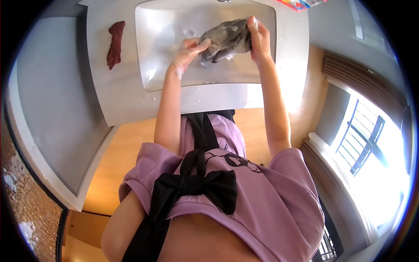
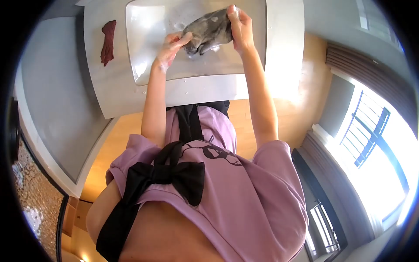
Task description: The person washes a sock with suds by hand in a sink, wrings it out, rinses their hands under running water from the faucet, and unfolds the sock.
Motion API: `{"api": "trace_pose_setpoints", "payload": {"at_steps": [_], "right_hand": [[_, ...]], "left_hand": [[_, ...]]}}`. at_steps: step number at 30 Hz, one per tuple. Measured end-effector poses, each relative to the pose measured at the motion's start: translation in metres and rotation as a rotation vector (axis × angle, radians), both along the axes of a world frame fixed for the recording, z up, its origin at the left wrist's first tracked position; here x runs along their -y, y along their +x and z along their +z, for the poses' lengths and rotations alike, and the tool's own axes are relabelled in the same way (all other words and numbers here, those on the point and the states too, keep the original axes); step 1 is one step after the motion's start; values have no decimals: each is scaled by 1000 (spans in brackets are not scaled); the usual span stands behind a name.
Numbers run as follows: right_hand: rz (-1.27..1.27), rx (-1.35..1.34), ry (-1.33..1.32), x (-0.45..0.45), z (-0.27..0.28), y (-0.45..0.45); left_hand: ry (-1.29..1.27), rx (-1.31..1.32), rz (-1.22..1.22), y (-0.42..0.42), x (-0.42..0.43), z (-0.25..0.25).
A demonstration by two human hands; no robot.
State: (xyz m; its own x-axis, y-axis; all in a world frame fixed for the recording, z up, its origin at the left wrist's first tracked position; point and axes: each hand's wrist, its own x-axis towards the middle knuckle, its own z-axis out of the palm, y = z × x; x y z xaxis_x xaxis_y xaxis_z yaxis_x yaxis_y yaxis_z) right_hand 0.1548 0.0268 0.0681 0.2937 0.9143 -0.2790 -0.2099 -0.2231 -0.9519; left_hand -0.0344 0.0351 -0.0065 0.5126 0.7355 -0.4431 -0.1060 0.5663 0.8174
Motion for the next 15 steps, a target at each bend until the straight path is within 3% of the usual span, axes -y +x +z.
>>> {"api": "trace_pose_setpoints", "payload": {"at_steps": [2,3,5,7,9,11,13,14,15], "right_hand": [[-175,36,33,0,-15,3],[-166,35,24,2,-14,2],[-233,-19,-7,6,-12,-2],[-267,5,-27,3,-1,-12],[-51,133,-74,12,17,-22],[112,260,-19,21,33,-47],[439,783,386,26,16,-53],[560,1076,426,28,14,-54],[562,1073,435,24,8,-52]], "left_hand": [[80,27,317,18,4,8],[71,24,326,21,4,8],[331,-115,443,25,1,9],[297,-77,521,30,-2,19],[-89,-93,522,32,0,35],[-152,-155,559,42,3,25],[-311,363,595,50,13,36],[-364,386,560,53,14,47],[-358,384,566,52,17,45]]}}
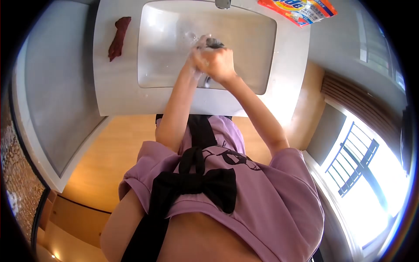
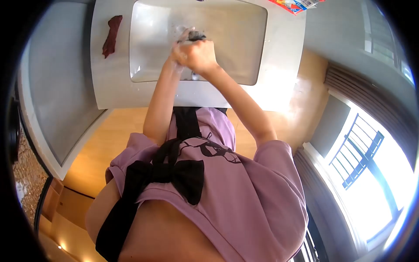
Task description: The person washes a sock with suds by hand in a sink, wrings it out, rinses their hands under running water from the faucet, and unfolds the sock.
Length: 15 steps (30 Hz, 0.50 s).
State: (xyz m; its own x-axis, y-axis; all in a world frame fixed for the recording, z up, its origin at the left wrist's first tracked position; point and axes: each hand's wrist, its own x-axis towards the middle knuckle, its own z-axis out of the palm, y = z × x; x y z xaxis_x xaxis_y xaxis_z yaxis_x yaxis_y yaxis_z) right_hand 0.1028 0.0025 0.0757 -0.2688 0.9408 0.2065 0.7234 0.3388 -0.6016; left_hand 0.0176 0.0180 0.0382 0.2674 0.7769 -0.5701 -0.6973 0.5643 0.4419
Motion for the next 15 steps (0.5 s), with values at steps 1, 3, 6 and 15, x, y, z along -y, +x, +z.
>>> {"api": "trace_pose_setpoints", "payload": {"at_steps": [1,3,6,15], "right_hand": [[-96,36,19,-8,-12,4],[-389,54,-33,-33,-24,10],[-344,-105,-169,-21,-27,9],[-394,-61,-261,-36,-43,18]], "left_hand": [[44,114,-7,-2,5,-4],[57,133,-69,0,4,10],[2,108,56,8,12,3],[-118,142,151,32,17,-16]]}}
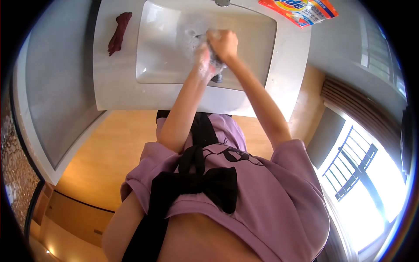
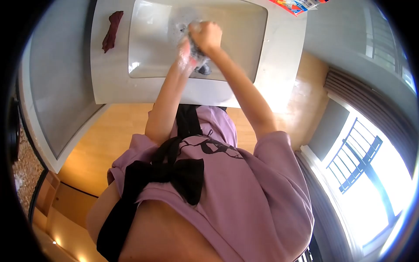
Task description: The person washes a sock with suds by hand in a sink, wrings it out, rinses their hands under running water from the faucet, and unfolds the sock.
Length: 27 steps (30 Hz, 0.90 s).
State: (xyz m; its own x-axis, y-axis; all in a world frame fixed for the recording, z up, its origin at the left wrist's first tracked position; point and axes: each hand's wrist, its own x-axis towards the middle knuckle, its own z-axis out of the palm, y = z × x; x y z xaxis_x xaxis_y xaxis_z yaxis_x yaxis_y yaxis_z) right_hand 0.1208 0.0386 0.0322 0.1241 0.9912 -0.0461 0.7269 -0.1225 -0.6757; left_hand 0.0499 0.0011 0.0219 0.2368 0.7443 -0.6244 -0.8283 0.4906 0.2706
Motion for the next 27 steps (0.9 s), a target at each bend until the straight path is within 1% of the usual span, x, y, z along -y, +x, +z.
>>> {"api": "trace_pose_setpoints", "payload": {"at_steps": [1,2,3,5,6,7,9,11,12,14,15,16,17,19,20,21,22,23,25,26,27], "right_hand": [[76,3,128,17,5,-7],[143,-21,142,34,17,-15],[189,2,142,40,9,-19],[65,67,-82,25,3,-12],[-57,91,-114,10,3,-7],[-95,2,-236,-4,-2,2],[-83,-81,-224,1,-13,1],[72,-116,-10,32,-8,-13],[159,-67,146,45,-8,-22],[126,84,27,39,-9,-23],[22,80,-96,23,-2,-25],[-42,158,-144,6,1,-21],[-4,145,-146,-5,3,-15],[99,149,-227,1,17,-17],[143,150,-135,11,14,-18],[190,152,-41,23,14,-21],[193,79,-88,32,16,-24],[196,79,-95,34,13,-23],[115,-17,-106,23,-2,-14],[10,-159,-105,16,-9,-10],[46,-154,-221,6,-8,0]], "left_hand": [[38,32,25,-6,4,0],[108,136,2,-14,3,-30],[102,137,3,-14,5,-27],[-15,-181,-45,-9,4,-6],[-110,7,-47,-3,2,4],[-13,-15,-17,6,-4,-6],[-103,-52,-30,4,-9,-19],[-19,-134,-44,-16,-3,-18],[-20,-137,-47,-21,-3,-19],[-21,-159,-91,-24,2,-21],[-9,-176,-105,-26,-1,-22],[251,72,-39,-23,3,-9],[131,16,2,-18,1,3],[113,81,-52,-24,-3,0],[118,83,-46,-27,-4,-1],[104,8,-44,-31,-4,-2],[80,-70,-45,-33,0,-2],[73,-70,-42,-32,5,-3],[-11,-10,13,-23,6,9],[43,-94,-45,-23,4,18],[41,-95,-47,-23,1,12]]}}
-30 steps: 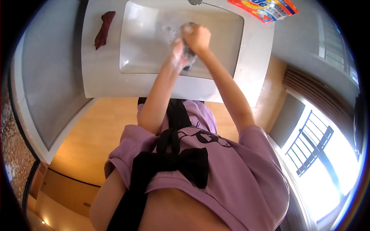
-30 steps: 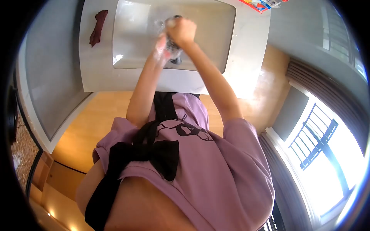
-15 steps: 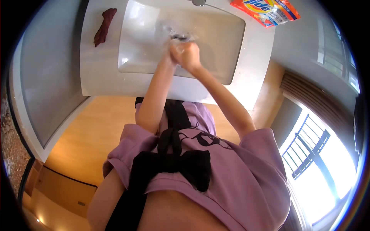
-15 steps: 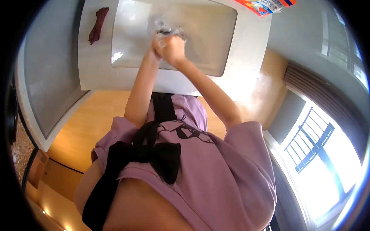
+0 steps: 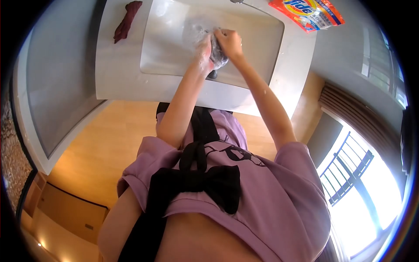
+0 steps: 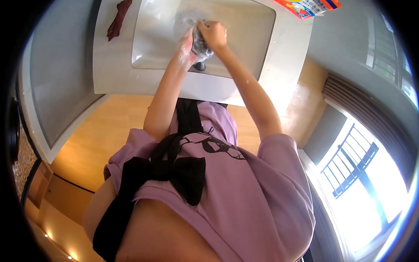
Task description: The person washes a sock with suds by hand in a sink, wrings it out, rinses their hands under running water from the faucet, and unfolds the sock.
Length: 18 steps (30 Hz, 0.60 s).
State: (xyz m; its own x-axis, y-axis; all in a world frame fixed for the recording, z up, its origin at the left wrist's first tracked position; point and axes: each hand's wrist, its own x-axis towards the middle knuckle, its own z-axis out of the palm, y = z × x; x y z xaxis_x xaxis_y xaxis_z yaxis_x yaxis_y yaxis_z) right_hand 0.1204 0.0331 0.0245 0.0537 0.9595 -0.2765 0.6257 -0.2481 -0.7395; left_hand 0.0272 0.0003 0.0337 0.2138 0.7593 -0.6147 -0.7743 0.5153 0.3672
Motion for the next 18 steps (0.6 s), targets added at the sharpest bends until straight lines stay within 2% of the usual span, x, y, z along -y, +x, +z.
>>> {"api": "trace_pose_setpoints", "payload": {"at_steps": [2,3,4,6,8,9,10,12,13,14,15,16,17,18], "right_hand": [[-174,-483,-226,-8,-14,11],[-182,-768,-282,-6,-3,15],[-181,-764,-281,-5,-2,23],[-26,-1055,-568,-4,1,38],[-81,-1061,-583,-3,2,50],[-34,-1012,-592,-4,7,59],[19,-965,-602,-5,13,65],[49,-907,-621,-11,21,73],[156,-733,-659,-13,25,76],[258,-553,-690,-16,29,80],[214,-430,-634,-14,41,76],[215,-423,-634,-12,45,78],[166,-485,-516,-12,48,79],[120,-549,-397,-13,49,80]], "left_hand": [[-87,-75,-119,2,-11,-17],[-85,-234,-189,-2,-15,-8],[-126,-402,-315,-6,-17,10],[256,-441,-585,-25,-18,7],[531,-848,-766,-24,-19,10],[686,-1173,-666,-23,-11,15],[681,-1176,-660,-25,-9,13],[798,-1434,-811,-33,-5,5],[770,-1288,-880,-35,-7,-7],[770,-1284,-878,-35,-5,-20],[750,-1323,-868,-33,-2,-24],[729,-1362,-855,-31,0,-28],[604,-1147,-972,-31,-1,-31],[601,-1150,-967,-33,-1,-37]]}}
